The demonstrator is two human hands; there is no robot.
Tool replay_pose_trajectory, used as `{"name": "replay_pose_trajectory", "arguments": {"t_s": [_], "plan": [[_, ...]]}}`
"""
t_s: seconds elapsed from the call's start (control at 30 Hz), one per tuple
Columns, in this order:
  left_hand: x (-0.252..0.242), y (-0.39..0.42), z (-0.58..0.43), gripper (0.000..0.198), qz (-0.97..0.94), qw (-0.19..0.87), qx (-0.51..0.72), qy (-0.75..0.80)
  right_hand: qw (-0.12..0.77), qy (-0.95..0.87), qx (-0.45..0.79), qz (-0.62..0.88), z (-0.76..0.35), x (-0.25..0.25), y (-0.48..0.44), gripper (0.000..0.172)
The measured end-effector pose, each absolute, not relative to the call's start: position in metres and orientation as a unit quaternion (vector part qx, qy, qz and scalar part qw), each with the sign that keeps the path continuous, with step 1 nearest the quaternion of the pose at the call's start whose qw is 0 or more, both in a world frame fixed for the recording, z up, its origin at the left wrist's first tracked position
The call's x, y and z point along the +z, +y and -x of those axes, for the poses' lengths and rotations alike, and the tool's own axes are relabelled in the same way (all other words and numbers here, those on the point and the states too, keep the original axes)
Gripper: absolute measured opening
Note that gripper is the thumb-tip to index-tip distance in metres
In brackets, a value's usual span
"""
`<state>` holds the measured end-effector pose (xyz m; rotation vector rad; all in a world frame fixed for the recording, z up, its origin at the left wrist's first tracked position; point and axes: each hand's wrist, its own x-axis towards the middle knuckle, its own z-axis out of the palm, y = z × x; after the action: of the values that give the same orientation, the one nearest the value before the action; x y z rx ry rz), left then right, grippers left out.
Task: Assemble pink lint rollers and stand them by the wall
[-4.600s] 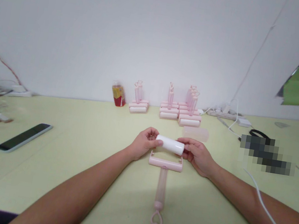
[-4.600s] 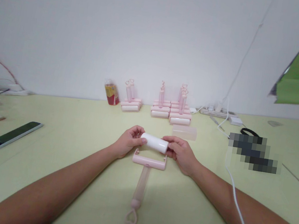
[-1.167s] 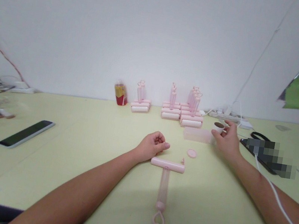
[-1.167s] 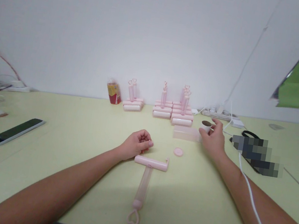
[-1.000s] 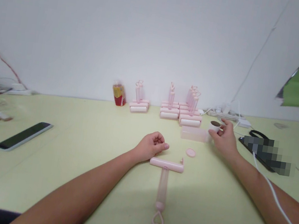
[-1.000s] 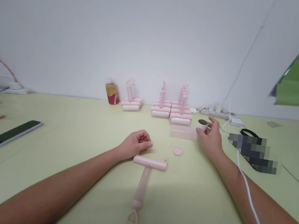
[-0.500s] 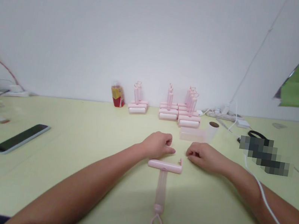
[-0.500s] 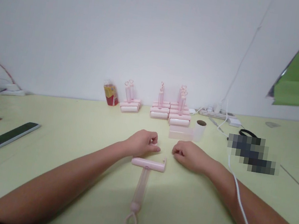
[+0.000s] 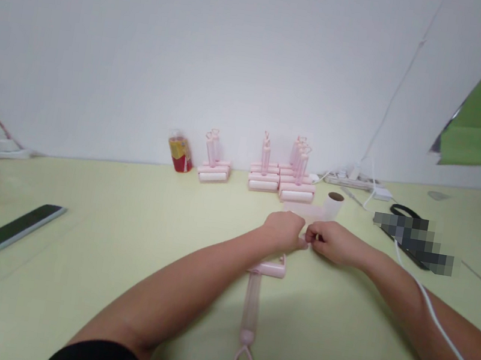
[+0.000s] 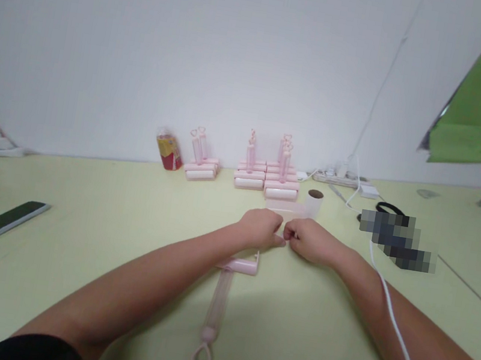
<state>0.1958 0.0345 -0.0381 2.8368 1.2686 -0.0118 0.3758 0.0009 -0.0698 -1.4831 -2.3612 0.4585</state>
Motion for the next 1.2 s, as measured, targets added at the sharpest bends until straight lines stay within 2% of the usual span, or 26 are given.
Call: {"name": "replay_pose_trajectory", "arguments": {"t_s": [0.17,0.43,0.6,0.77,0.87,1.03,1.2], "plan": [[-0.042,0.032,-0.198,0.044,-0.917,0.007,-0.006,0.398,0.168,-0.823,0.169,0.516,-0.377,-0.071,0.002,0.014],[-0.034,0.026,-0.169,0.036,-0.912,-0.001,0.055,0.406,0.185,-0.826,0.176,0.503,-0.375,-0.067,0.000,0.013],[-0.015,0.012,-0.129,0.032,-0.919,0.048,0.071,0.384,0.215,-0.815,0.151,0.516,-0.375,-0.067,0.003,0.012],[-0.010,-0.017,-0.097,0.030,-0.921,0.095,0.044,0.376,0.201,-0.826,0.111,0.516,-0.376,-0.072,0.003,0.029],[-0.017,-0.032,-0.088,0.028,-0.928,0.095,0.047,0.357,0.185,-0.832,0.110,0.511,-0.376,-0.076,0.003,0.033],[-0.028,-0.035,-0.085,0.024,-0.934,0.100,0.063,0.337,0.232,-0.844,0.057,0.480,-0.365,-0.078,0.000,0.042],[-0.032,-0.032,-0.085,0.025,-0.935,0.113,0.070,0.329,0.203,-0.870,0.062,0.444,-0.347,-0.080,-0.002,0.026]]}}
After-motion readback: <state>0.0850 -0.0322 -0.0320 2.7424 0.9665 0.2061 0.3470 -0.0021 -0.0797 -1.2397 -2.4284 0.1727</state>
